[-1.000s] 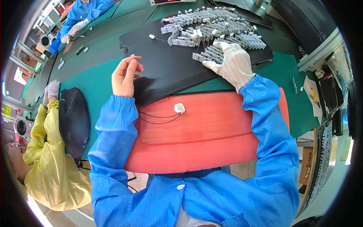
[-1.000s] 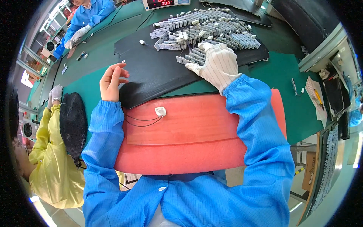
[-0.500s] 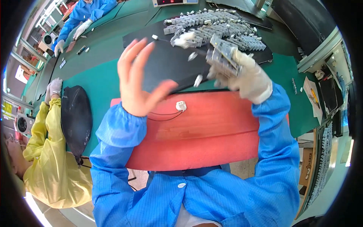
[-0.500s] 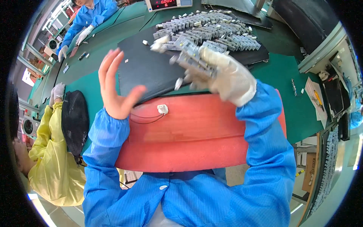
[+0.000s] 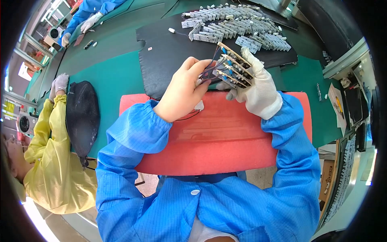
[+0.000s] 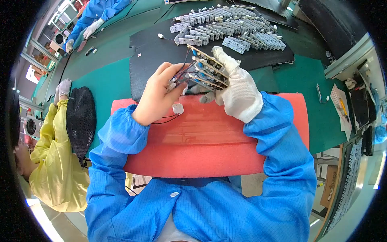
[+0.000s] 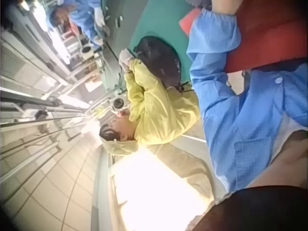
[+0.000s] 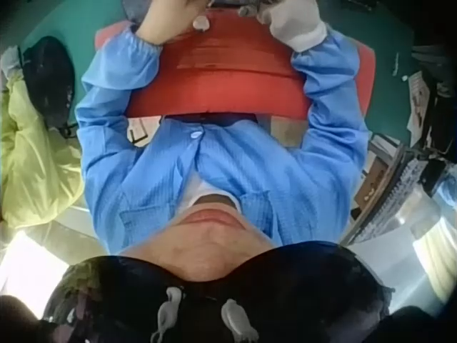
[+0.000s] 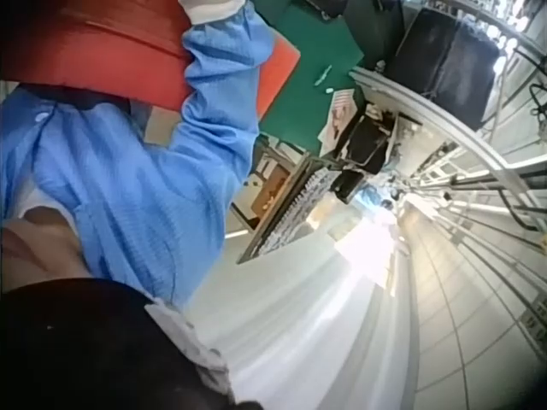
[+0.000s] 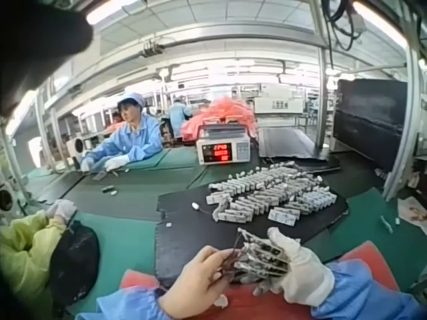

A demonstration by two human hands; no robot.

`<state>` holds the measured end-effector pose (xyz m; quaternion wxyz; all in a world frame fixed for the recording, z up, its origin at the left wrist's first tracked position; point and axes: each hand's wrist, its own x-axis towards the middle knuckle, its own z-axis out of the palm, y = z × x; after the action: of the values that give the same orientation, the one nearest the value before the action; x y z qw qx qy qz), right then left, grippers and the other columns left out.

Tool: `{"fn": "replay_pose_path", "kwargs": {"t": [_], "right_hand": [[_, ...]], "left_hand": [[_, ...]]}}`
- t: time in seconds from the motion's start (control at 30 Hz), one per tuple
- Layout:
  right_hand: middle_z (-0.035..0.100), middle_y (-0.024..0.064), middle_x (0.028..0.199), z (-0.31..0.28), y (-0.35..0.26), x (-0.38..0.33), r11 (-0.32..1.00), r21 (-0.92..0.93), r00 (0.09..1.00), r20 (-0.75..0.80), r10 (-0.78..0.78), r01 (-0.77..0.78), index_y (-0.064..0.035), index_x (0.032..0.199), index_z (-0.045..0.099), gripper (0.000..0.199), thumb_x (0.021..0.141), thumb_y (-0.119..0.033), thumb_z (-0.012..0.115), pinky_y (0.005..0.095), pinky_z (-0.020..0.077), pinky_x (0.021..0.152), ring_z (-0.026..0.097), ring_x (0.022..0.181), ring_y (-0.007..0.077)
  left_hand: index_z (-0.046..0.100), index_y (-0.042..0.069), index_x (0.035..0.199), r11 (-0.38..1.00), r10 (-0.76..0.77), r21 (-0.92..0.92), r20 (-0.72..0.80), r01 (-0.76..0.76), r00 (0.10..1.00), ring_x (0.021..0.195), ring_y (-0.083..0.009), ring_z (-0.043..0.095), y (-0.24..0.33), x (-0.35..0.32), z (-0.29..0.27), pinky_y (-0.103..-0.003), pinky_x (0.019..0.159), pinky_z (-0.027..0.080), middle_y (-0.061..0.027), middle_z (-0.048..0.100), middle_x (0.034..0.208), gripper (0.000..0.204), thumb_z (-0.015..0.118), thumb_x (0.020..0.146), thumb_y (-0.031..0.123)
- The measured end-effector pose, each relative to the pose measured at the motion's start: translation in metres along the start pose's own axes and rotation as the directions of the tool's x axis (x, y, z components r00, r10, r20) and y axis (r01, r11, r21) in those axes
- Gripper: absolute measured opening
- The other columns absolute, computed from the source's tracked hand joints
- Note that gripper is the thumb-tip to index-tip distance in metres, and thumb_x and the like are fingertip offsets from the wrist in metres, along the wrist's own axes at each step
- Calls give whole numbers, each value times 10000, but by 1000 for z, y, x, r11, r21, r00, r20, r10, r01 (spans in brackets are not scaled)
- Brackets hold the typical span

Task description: Testing the functionality of printed circuit boards by connecting them to a testing jig and observing the light output.

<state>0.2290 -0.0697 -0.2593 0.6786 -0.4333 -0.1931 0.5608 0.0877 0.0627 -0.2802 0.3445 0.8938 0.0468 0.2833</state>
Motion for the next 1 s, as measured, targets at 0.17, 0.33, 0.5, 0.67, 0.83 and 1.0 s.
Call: {"fn": "replay_pose_path", "kwargs": {"t": [0.17,0.33,0.5,0.67,0.83,1.0], "right_hand": [[647,60,841,-3,6,4,932,-255,926,-209,-314,258,-38,1027,608,661,876,-626,345,258,487,476,627,667,157],[641,55,874,-5,16,8,844,-455,836,-314,-450,284,-38,1043,617,605,893,-575,381,255,505,505,615,682,124],[627,65,907,-27,18,17,3,-904,456,212,-864,427,-22,1012,624,457,905,-443,480,247,494,621,609,716,124],[623,37,781,-34,18,25,594,-670,689,-166,-705,446,-42,960,649,449,900,-456,485,216,447,533,567,634,89],[609,12,714,-33,15,26,596,-668,698,-159,-699,444,-49,940,655,483,900,-491,466,190,391,456,508,546,52],[608,16,705,-12,5,14,678,-619,762,-190,-620,397,-52,940,662,517,907,-513,431,204,376,448,482,537,50]], "left_hand": [[488,26,1160,991,-28,128,-29,32,999,775,-359,557,5,-1,11,-420,674,477,-170,482,966,428,569,748,-57],[494,4,1170,986,0,163,-75,13,997,766,-284,525,9,0,17,-351,675,454,-141,469,922,449,599,739,-67],[533,-21,1118,988,-114,-106,29,117,993,737,-199,541,22,0,9,-314,641,463,-101,499,895,301,573,826,39],[594,-53,1013,737,-322,-584,137,339,937,705,-92,527,8,3,-8,-251,654,452,-25,570,808,222,500,925,128],[586,-58,1029,503,-231,-742,378,443,897,715,-103,543,7,-1,-4,-241,661,450,-38,584,792,204,478,918,74],[584,-53,971,566,-253,-693,369,446,894,702,-105,541,14,-1,-4,-240,652,449,-42,580,782,141,517,890,41]]}}
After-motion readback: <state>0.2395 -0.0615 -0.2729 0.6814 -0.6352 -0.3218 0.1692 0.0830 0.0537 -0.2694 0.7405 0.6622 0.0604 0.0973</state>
